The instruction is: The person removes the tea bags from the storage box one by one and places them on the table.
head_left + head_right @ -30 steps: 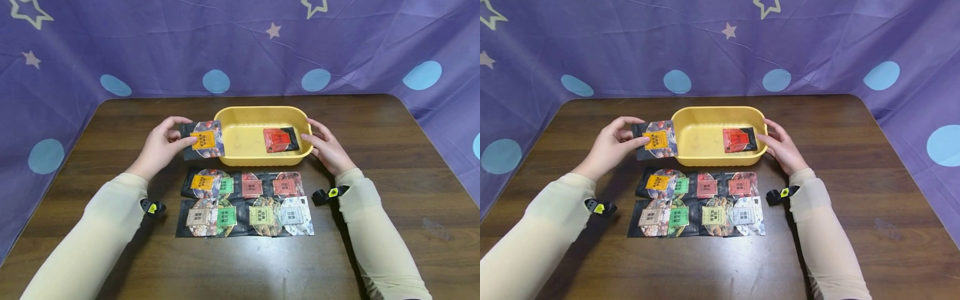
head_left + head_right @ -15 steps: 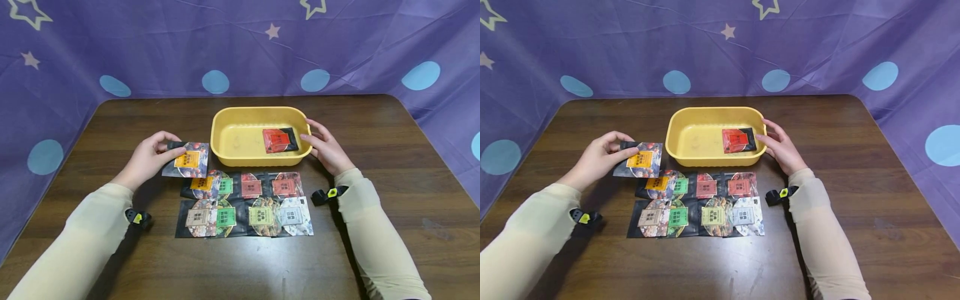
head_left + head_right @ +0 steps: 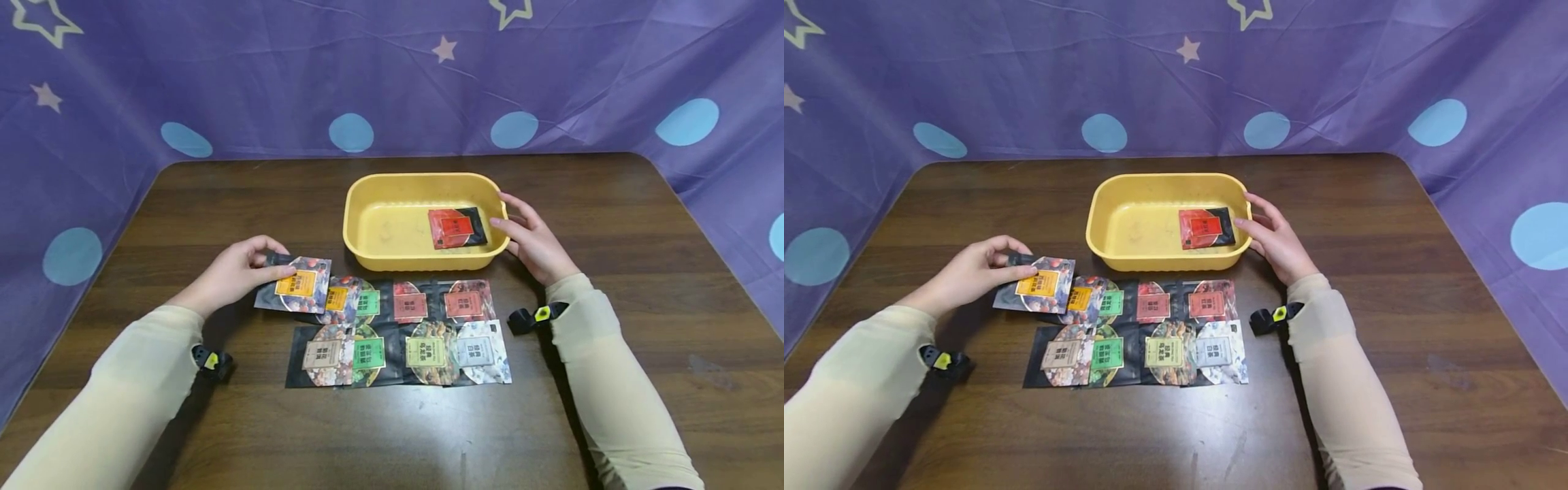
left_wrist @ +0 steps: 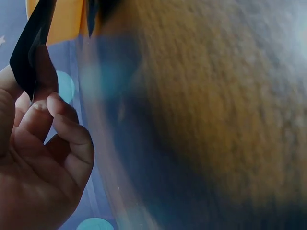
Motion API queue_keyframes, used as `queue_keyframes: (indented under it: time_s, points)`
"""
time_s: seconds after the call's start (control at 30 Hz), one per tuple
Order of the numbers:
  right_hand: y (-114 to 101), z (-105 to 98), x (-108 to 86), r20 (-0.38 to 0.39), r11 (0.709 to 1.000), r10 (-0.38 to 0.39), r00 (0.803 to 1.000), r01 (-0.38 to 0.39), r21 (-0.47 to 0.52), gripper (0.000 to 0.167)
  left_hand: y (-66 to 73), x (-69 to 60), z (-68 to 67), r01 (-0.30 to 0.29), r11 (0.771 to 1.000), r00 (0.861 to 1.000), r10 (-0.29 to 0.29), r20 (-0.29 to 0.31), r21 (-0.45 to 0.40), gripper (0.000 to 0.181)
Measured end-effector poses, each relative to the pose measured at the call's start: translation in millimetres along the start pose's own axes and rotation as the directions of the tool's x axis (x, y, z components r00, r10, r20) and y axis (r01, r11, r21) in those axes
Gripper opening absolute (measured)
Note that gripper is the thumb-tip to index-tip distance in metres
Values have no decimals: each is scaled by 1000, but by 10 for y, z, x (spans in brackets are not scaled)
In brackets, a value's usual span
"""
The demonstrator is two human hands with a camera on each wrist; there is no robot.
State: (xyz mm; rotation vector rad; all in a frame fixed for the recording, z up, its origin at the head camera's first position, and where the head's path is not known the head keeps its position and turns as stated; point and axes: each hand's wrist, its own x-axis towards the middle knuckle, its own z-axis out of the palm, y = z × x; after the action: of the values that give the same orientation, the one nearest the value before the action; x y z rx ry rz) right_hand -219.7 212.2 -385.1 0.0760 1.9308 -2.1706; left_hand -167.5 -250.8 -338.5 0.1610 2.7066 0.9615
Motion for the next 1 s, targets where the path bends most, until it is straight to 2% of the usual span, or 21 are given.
queue_keyframes:
  time_s: [0.37,0.67,1.0]
  points:
    - [-8,-7,-3,6,1000,-14,1000,14,10,62,-85,32,13,7,991,996,-20,91,135,44]
    - [-1,-3,5,10,1000,-20,1000,19,22,61,-77,34,32,-1,971,995,-21,92,241,42]
    - [6,-8,4,10,1000,-16,1000,16,20,61,-51,47,34,-32,962,994,3,108,271,48]
